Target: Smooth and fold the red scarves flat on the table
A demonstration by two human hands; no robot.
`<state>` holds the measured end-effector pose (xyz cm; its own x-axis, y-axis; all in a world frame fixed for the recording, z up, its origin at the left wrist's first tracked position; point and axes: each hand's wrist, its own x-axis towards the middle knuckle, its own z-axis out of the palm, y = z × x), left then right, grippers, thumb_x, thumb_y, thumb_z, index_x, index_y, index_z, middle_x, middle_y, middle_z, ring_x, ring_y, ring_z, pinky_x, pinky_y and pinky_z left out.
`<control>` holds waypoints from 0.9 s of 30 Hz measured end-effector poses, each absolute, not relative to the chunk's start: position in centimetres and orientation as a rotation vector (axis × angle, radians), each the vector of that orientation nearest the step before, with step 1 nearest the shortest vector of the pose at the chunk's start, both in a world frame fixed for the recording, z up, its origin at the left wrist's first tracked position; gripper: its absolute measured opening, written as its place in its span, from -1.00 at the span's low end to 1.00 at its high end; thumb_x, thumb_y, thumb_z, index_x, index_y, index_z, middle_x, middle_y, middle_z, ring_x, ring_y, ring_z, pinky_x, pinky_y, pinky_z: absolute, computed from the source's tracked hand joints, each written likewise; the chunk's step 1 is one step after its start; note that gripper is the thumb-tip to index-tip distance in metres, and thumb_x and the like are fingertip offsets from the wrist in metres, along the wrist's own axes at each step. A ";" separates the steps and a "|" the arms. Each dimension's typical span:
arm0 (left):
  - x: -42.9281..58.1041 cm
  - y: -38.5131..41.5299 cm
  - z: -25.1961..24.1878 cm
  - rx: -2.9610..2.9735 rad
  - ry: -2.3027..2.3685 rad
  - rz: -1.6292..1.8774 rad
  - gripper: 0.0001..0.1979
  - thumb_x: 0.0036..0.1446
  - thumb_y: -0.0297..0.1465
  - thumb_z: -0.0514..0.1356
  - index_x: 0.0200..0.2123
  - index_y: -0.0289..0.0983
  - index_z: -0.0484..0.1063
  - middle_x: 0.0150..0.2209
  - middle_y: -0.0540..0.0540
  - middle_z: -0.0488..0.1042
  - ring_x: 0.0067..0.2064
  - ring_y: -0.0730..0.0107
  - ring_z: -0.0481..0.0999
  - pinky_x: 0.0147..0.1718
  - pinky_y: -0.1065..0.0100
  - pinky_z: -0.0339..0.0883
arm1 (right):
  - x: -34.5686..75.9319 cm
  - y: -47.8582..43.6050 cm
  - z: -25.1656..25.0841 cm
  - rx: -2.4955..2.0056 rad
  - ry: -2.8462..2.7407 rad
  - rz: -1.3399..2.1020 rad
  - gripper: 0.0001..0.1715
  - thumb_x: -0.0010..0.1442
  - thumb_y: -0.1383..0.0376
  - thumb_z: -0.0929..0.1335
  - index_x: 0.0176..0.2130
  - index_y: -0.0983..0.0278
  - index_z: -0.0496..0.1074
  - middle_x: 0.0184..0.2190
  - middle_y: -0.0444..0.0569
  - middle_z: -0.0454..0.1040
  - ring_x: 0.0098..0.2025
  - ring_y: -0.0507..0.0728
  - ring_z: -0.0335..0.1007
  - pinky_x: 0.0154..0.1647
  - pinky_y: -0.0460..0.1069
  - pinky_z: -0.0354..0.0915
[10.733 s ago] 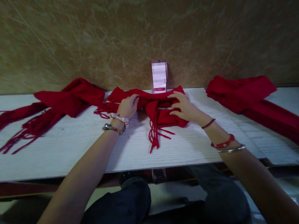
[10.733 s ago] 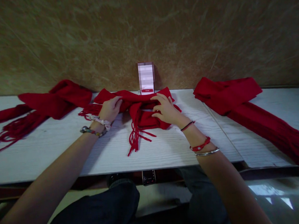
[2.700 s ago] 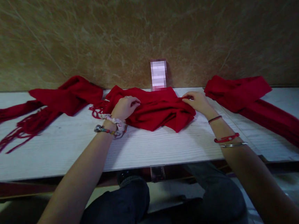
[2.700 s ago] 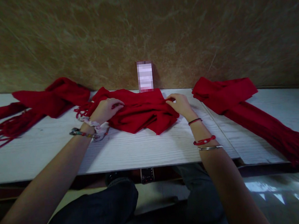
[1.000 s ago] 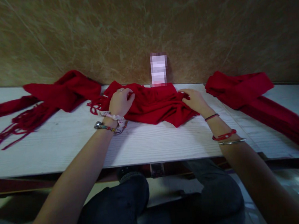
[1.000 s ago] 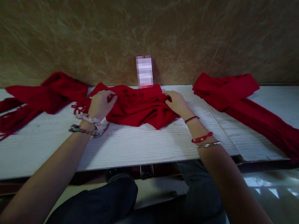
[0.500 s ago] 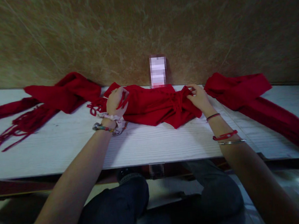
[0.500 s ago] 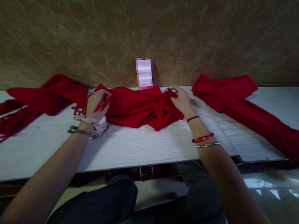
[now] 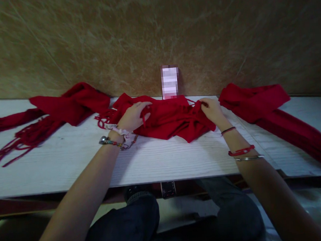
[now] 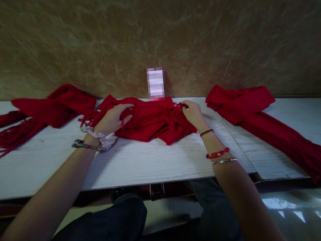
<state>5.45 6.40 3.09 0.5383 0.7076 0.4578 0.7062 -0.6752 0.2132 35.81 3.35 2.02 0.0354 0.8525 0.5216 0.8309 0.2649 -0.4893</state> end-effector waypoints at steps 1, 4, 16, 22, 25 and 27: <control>5.3 6.6 2.9 2.752 1.295 0.743 -0.58 -0.03 -0.50 0.03 -0.04 -0.31 0.32 -0.15 -0.14 0.44 -0.08 0.25 0.40 -0.05 0.26 0.25 | 36.1 3.5 2.1 -1.514 -1.609 0.145 -0.79 0.00 0.43 0.20 -0.45 0.25 0.39 -0.43 -0.03 0.49 -0.30 0.14 0.42 -0.20 0.06 0.31; 4.5 7.4 2.8 2.668 1.414 0.752 -0.55 -0.11 -0.56 0.01 -0.09 -0.31 0.37 -0.29 -0.09 0.50 -0.23 0.30 0.47 -0.15 0.29 0.32 | 37.3 3.8 2.3 -1.352 -1.183 0.554 -0.91 0.01 0.35 0.25 -0.52 0.23 0.27 -0.58 -0.14 0.39 -0.44 0.07 0.40 -0.31 0.02 0.34; 4.1 7.4 2.8 2.146 1.681 1.463 -0.61 0.01 -0.48 0.09 -0.04 -0.25 0.28 -0.17 -0.10 0.45 -0.17 0.34 0.47 -0.16 0.30 0.37 | 37.1 3.8 1.4 -1.085 -1.160 0.803 -0.67 -0.01 0.33 0.30 -0.17 0.11 0.30 -0.10 -0.09 0.42 -0.05 0.08 0.35 -0.13 0.08 0.34; 4.2 7.2 2.5 2.308 1.914 1.321 -0.26 -0.19 -0.63 0.09 0.15 -0.18 0.11 0.17 -0.25 0.07 0.18 0.02 0.15 0.05 0.04 0.16 | 36.8 4.0 0.7 -1.400 -1.459 0.296 -0.47 -0.10 0.35 0.35 -0.05 0.22 0.33 0.04 0.09 0.32 0.03 0.20 0.27 -0.10 0.13 0.32; 4.9 6.0 3.5 2.564 1.501 1.354 -0.39 -0.05 -0.55 0.06 0.14 -0.24 0.13 0.12 -0.20 0.18 0.16 0.22 0.17 0.10 0.19 0.11 | 37.4 3.5 1.4 -1.562 -1.574 -0.076 -0.70 -0.08 0.36 0.32 -0.26 0.27 0.46 -0.18 0.09 0.47 -0.09 0.22 0.35 -0.11 0.15 0.30; 5.7 5.3 3.8 2.728 1.161 1.090 -0.53 0.06 -0.43 0.05 0.09 -0.27 0.20 0.01 -0.16 0.33 0.07 0.28 0.29 0.06 0.24 0.16 | 37.7 3.0 2.0 -1.747 -1.664 -0.142 -0.87 -0.06 0.33 0.32 -0.46 0.28 0.49 -0.39 0.06 0.51 -0.23 0.22 0.41 -0.18 0.10 0.31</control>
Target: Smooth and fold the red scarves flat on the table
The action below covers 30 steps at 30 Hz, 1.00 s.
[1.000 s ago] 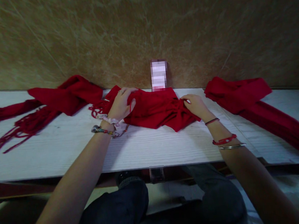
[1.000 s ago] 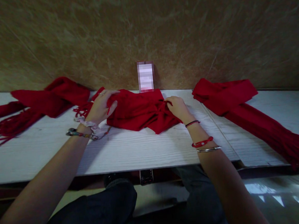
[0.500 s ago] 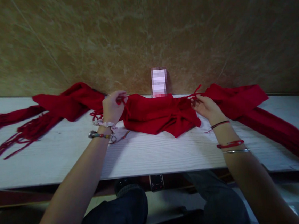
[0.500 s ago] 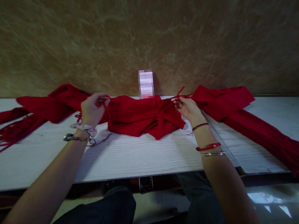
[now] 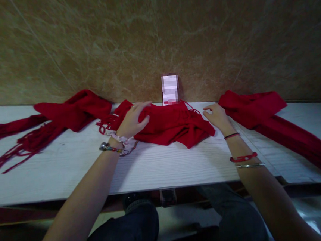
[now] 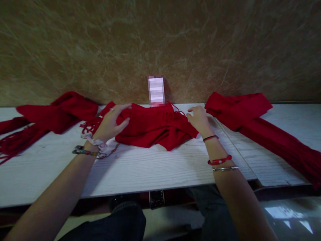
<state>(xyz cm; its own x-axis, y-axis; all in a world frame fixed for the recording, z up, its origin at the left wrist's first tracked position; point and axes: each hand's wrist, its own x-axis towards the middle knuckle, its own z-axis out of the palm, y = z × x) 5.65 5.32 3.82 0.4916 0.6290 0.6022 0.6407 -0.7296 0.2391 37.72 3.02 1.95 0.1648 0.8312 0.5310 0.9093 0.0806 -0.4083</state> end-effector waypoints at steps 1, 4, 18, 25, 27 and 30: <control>6.0 5.1 3.8 -2.862 -1.044 -0.934 -0.56 0.08 -0.36 0.07 0.06 -0.27 0.24 -0.05 -0.14 0.39 0.01 0.29 0.35 0.03 0.26 0.19 | 37.9 2.7 2.2 -1.848 -1.718 -0.114 -0.86 -0.05 0.29 0.33 -0.56 0.27 0.47 -0.50 0.04 0.50 -0.32 0.20 0.42 -0.26 0.06 0.31; 6.6 4.9 3.1 -3.116 -0.865 -0.565 -0.57 0.01 -0.24 0.17 -0.04 -0.27 0.35 -0.16 -0.12 0.46 -0.14 0.31 0.44 -0.10 0.33 0.27 | 38.4 1.9 2.9 -2.040 -1.838 0.077 -0.63 -0.01 0.14 0.33 -0.72 0.26 0.38 -0.74 -0.05 0.36 -0.54 0.13 0.36 -0.50 -0.03 0.24; 7.0 4.8 3.1 -3.214 -0.961 -0.256 -0.47 -0.05 -0.32 0.23 0.04 -0.26 0.30 -0.29 -0.04 0.49 -0.31 0.44 0.47 -0.31 0.48 0.26 | 38.8 2.2 3.3 -1.770 -1.913 0.094 -0.83 -0.05 0.25 0.36 -0.59 0.26 0.43 -0.59 -0.10 0.45 -0.47 0.08 0.33 -0.41 -0.03 0.20; 6.0 5.4 3.6 -3.023 -0.965 -0.883 -0.69 0.04 -0.37 0.16 -0.12 -0.31 0.42 -0.31 -0.06 0.50 -0.30 0.43 0.47 -0.24 0.42 0.31 | 37.8 2.5 3.7 -1.493 -1.493 0.066 -0.85 -0.08 0.24 0.38 -0.58 0.26 0.40 -0.54 -0.09 0.41 -0.40 0.12 0.34 -0.31 0.04 0.24; 5.5 5.2 4.2 -2.844 -1.012 -1.269 -0.73 0.05 -0.34 0.16 -0.16 -0.30 0.43 -0.32 -0.05 0.49 -0.30 0.42 0.46 -0.24 0.41 0.32 | 38.0 2.8 3.9 -1.318 -1.378 0.152 -0.82 -0.05 0.19 0.37 -0.55 0.24 0.38 -0.55 -0.12 0.38 -0.42 0.09 0.33 -0.34 0.03 0.25; 5.0 5.3 4.9 -2.560 -1.086 -1.659 -0.79 0.09 -0.36 0.13 -0.20 -0.27 0.42 -0.28 -0.05 0.48 -0.27 0.43 0.46 -0.24 0.42 0.33 | 38.7 3.3 4.0 -1.136 -1.253 0.275 -0.75 0.02 0.11 0.31 -0.52 0.21 0.34 -0.56 -0.16 0.34 -0.45 0.06 0.31 -0.37 0.02 0.28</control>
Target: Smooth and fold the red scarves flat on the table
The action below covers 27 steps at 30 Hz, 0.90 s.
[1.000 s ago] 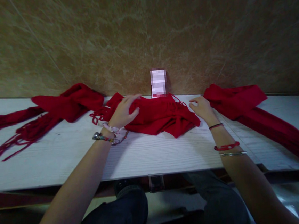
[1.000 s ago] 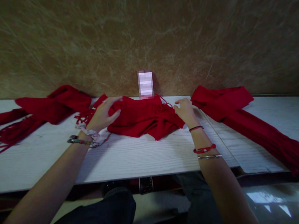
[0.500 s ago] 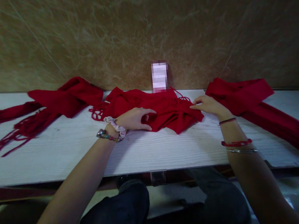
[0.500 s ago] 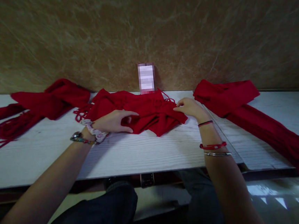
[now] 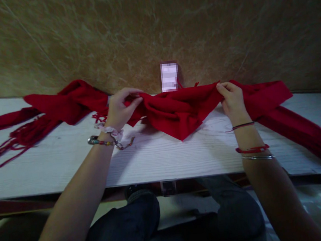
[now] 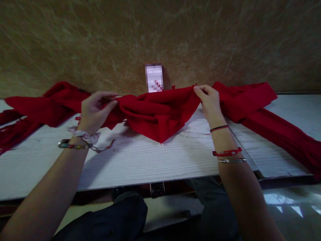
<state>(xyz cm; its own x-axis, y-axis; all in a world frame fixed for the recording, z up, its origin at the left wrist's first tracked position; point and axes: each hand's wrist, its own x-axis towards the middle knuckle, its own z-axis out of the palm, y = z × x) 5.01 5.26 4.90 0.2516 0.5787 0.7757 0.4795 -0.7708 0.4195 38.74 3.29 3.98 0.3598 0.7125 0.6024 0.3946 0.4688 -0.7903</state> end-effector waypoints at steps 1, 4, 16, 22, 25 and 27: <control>4.9 5.4 4.9 2.362 1.052 1.634 -0.80 0.09 -0.38 0.11 -0.20 -0.27 0.41 -0.27 -0.05 0.47 -0.25 0.43 0.46 -0.24 0.42 0.34 | 39.0 3.5 3.9 -1.109 -1.234 0.306 -0.74 0.04 0.09 0.30 -0.51 0.21 0.33 -0.56 -0.16 0.33 -0.45 0.05 0.32 -0.38 0.01 0.28; 4.8 6.3 4.3 2.389 1.189 1.618 -0.76 0.06 -0.48 0.07 -0.16 -0.28 0.38 -0.28 -0.05 0.46 -0.25 0.42 0.45 -0.20 0.38 0.34 | 39.9 3.9 3.1 -1.166 -1.212 0.336 -0.73 0.05 0.10 0.28 -0.52 0.21 0.33 -0.57 -0.14 0.33 -0.44 0.07 0.32 -0.40 0.03 0.30; 5.5 6.3 3.1 2.782 1.241 1.159 -0.68 0.11 -0.43 0.00 -0.08 -0.35 0.37 -0.18 -0.17 0.36 -0.12 0.27 0.35 -0.07 0.24 0.25 | 38.3 2.4 2.9 -1.436 -1.824 -0.074 -0.86 0.03 0.28 0.33 -0.38 0.23 0.50 -0.26 0.02 0.40 -0.17 0.17 0.34 -0.12 0.12 0.28; 6.0 5.0 3.9 2.916 0.919 0.818 -0.61 0.12 -0.20 0.07 -0.05 -0.31 0.34 -0.19 -0.14 0.37 -0.13 0.27 0.35 -0.11 0.26 0.25 | 36.4 1.4 2.7 -1.283 -2.392 0.112 -0.84 0.01 0.26 0.39 -0.32 0.17 0.52 -0.16 -0.02 0.36 -0.05 0.15 0.29 0.05 0.10 0.20; 6.2 5.1 3.7 2.961 0.859 0.736 -0.56 0.06 -0.20 0.15 -0.01 -0.30 0.32 -0.18 -0.14 0.37 -0.14 0.28 0.36 -0.13 0.27 0.26 | 35.9 1.6 2.3 -1.324 -2.431 0.053 -0.85 0.03 0.29 0.37 -0.31 0.17 0.51 -0.13 -0.02 0.35 -0.02 0.15 0.27 0.06 0.12 0.19; 6.2 5.4 3.4 3.005 0.874 0.673 -0.57 0.05 -0.27 0.18 -0.01 -0.29 0.32 -0.18 -0.14 0.38 -0.14 0.28 0.37 -0.14 0.28 0.27 | 35.8 1.8 2.1 -1.361 -2.403 -0.003 -0.87 0.02 0.31 0.37 -0.34 0.18 0.50 -0.14 -0.01 0.34 -0.03 0.16 0.26 0.05 0.13 0.20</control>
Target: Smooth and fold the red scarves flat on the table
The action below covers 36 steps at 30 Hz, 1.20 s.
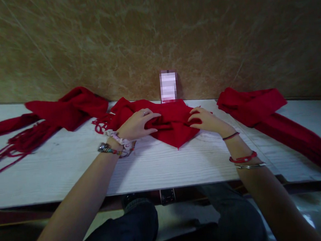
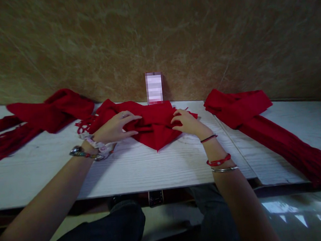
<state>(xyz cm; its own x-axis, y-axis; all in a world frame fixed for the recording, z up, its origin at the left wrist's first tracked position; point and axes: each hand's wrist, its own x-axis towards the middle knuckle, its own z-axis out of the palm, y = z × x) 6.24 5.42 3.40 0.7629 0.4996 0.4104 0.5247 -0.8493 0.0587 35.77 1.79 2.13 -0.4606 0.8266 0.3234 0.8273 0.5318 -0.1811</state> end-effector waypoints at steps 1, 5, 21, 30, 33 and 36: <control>6.2 5.6 3.3 -2.874 -0.861 -0.613 -0.60 0.05 -0.33 0.17 -0.01 -0.29 0.32 -0.19 -0.14 0.39 -0.15 0.29 0.38 -0.15 0.29 0.28 | 35.8 1.9 2.1 -1.373 -2.383 -0.025 -0.89 0.02 0.33 0.37 -0.36 0.19 0.50 -0.15 -0.01 0.35 -0.05 0.16 0.27 0.04 0.13 0.21; 5.9 6.0 3.2 -2.749 -0.949 -0.686 -0.67 0.07 -0.47 0.12 -0.05 -0.31 0.35 -0.21 -0.14 0.45 -0.17 0.28 0.43 -0.18 0.28 0.31 | 36.0 2.1 2.5 -1.349 -2.227 -0.068 -0.89 0.04 0.40 0.31 -0.42 0.22 0.44 -0.25 -0.02 0.36 -0.14 0.14 0.31 -0.04 0.11 0.25; 6.3 5.2 3.5 -2.563 -1.275 -1.179 -0.63 0.00 -0.59 0.03 -0.08 -0.29 0.34 -0.18 -0.12 0.42 -0.14 0.27 0.41 -0.07 0.21 0.29 | 35.5 2.3 2.3 -1.457 -1.710 -0.212 -0.83 0.01 0.39 0.31 -0.30 0.24 0.40 -0.26 0.04 0.31 -0.13 0.22 0.28 -0.05 0.19 0.23; 6.8 4.7 3.7 -2.782 -1.089 -0.925 -0.56 0.05 -0.48 0.04 0.05 -0.29 0.25 -0.28 -0.08 0.37 -0.23 0.33 0.38 -0.18 0.31 0.28 | 32.9 0.7 3.0 -1.163 -2.138 -0.070 -0.80 0.08 0.34 0.31 -0.24 0.17 0.45 -0.07 0.01 0.28 0.03 0.20 0.22 0.05 0.20 0.17; 7.1 4.4 3.7 -3.023 -0.913 -0.617 -0.51 0.07 -0.33 0.11 0.10 -0.24 0.20 -0.25 -0.07 0.41 -0.22 0.34 0.40 -0.19 0.34 0.27 | 32.5 0.7 2.6 -1.141 -2.269 -0.030 -0.84 0.06 0.32 0.34 -0.28 0.18 0.48 -0.06 0.01 0.28 0.05 0.21 0.20 0.10 0.22 0.13; 7.4 4.2 3.3 -3.094 -0.867 -0.499 -0.38 0.01 -0.33 0.19 0.16 -0.21 0.13 -0.12 -0.10 0.41 -0.12 0.32 0.40 -0.12 0.35 0.24 | 32.6 1.0 1.9 -1.164 -2.311 -0.026 -0.83 0.04 0.33 0.36 -0.28 0.21 0.48 -0.05 0.04 0.28 0.05 0.21 0.19 0.13 0.22 0.12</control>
<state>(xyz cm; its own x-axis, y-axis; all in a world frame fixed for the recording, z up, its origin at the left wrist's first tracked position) 7.39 4.25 3.34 0.8112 0.5228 0.2621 0.4891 -0.8521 0.1862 32.64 1.02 1.91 -0.4759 0.7379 0.4785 0.7486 0.6254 -0.2200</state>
